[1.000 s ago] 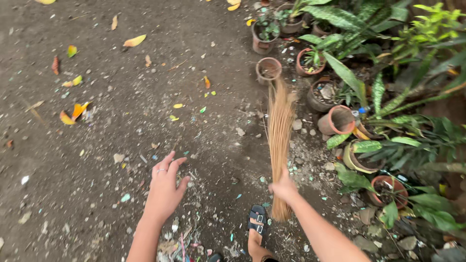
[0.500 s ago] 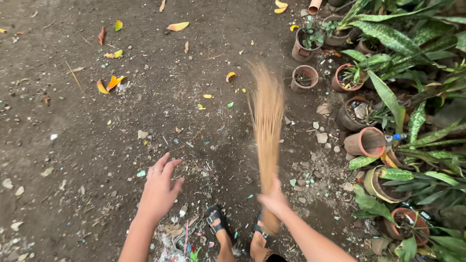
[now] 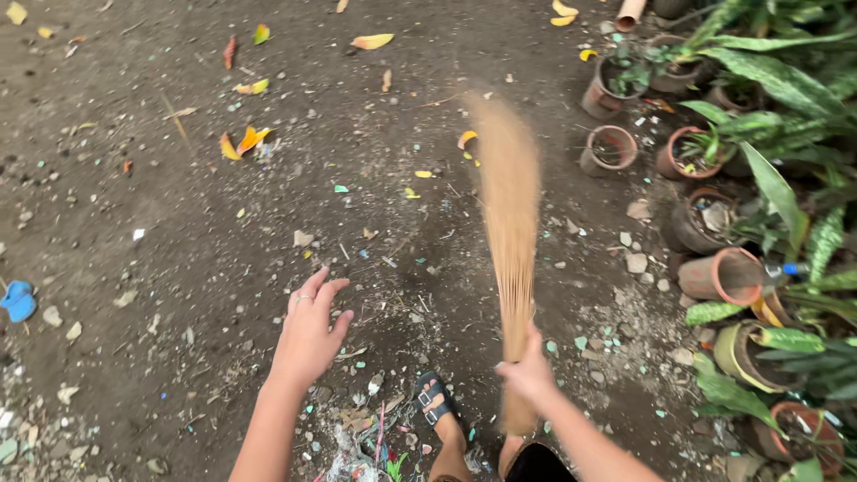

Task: The person sweeps an outdoor dirt ground area using a stick broom, gathering leaves and various debris into piles.

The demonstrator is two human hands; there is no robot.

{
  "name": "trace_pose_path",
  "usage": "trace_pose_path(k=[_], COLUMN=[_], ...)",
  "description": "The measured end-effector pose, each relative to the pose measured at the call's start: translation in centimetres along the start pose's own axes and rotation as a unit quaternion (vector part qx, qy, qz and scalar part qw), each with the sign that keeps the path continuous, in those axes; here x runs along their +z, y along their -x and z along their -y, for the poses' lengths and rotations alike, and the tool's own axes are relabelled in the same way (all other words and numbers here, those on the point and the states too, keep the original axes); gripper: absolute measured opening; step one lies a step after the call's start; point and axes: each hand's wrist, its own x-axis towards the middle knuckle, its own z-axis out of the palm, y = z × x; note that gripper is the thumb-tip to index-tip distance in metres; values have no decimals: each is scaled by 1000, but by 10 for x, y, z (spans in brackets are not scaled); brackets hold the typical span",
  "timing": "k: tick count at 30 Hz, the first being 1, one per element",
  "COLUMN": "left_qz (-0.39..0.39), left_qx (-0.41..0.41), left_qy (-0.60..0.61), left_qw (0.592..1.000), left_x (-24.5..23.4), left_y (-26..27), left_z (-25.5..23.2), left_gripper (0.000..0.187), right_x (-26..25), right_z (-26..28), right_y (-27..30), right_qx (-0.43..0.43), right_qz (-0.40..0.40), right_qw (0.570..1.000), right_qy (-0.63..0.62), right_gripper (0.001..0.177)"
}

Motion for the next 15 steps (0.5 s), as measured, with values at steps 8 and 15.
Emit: trace_pose_path(k=[8, 15], left_qz=[-5, -21], left_qx=[-11, -39], left_qy=[-2, 39], left_qw=[1000, 998], left_x=[-20, -29], left_y=[3, 8], left_z=[44, 72], left_gripper=[50, 49], right_x=[104, 34], right_z=[77, 76], right_y=[-24, 63], right_qx=[73, -47], right_qz=[216, 319], right_qw=[973, 947], right_qy=[-27, 3], right_gripper=[106, 110])
